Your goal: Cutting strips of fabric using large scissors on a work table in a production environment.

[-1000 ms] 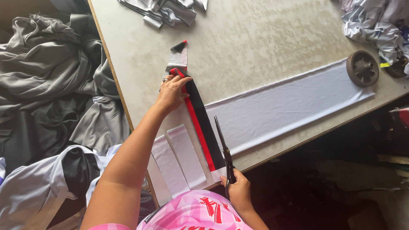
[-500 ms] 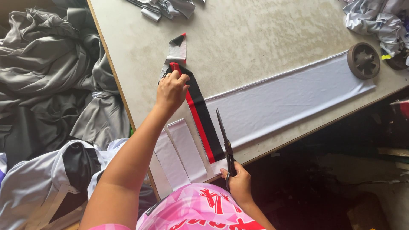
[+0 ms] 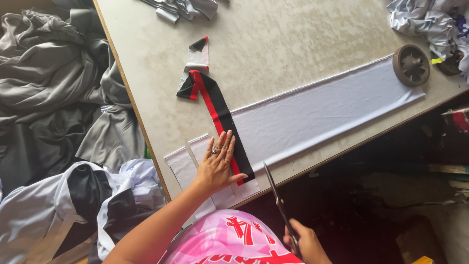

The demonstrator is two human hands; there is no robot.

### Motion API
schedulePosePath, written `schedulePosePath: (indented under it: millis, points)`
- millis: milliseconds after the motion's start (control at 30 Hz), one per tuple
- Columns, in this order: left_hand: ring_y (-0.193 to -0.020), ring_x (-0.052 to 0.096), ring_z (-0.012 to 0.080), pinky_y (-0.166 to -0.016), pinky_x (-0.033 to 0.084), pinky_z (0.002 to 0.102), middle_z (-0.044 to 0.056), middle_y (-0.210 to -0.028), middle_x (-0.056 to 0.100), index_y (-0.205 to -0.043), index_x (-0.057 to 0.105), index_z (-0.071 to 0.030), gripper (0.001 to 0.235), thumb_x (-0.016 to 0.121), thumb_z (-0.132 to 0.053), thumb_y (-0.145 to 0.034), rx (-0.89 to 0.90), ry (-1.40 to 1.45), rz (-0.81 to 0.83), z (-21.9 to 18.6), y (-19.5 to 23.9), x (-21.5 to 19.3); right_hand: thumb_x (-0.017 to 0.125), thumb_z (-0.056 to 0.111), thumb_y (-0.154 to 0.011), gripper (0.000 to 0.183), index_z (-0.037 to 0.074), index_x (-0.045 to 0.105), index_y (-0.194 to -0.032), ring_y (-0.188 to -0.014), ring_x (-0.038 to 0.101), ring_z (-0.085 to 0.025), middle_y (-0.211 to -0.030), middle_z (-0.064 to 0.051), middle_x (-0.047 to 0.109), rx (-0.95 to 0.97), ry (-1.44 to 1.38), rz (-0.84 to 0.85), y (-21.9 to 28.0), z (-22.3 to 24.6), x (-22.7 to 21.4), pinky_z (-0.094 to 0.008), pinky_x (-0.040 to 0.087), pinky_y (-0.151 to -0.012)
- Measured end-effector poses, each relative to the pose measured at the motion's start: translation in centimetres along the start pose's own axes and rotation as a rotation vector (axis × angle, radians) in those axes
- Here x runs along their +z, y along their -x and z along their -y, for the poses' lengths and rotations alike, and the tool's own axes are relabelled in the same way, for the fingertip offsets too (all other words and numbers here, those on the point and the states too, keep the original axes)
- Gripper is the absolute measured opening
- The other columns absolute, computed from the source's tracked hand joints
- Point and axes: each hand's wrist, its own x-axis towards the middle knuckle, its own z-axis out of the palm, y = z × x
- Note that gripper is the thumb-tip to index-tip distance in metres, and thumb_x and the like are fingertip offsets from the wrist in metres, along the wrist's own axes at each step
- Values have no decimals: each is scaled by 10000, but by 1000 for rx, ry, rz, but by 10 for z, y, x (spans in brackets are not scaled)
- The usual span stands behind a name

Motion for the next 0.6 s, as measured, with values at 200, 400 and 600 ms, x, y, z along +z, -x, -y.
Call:
schedulePosePath:
  millis: [200, 400, 600]
  points:
    - [-1605, 110, 310, -1311, 38, 498, 184, -1719, 146, -1622, 196, 20, 1243, 343, -931, -834, 9, -30, 37, 0, -2, 9, 509, 6, -768, 205, 145, 609, -654, -586, 436, -83, -581, 38, 514, -173, 427, 160, -32, -64, -31, -244, 381, -583]
    - [-1602, 125, 315, -1310, 46, 503, 190, -1717, 147, -1620, 197, 27, 1255, 372, -931, -829, 8, -15, 43, 1, -3, 6, 584, -32, -829, 241, 78, 493, -634, -501, 368, -117, -550, -12, 393, -176, -68, 249, -56, -54, 10, -278, 277, -445]
    - [-1602, 118, 324, -1310, 34, 506, 197, -1715, 151, -1621, 189, 30, 1254, 381, -929, -835, 11, 11, 40, 0, -3, 4, 563, 693, -837, 560, 146, 538, -724, -647, 503, -90, -699, 25, 557, -304, 195, 227, -61, -42, 21, -282, 414, -558]
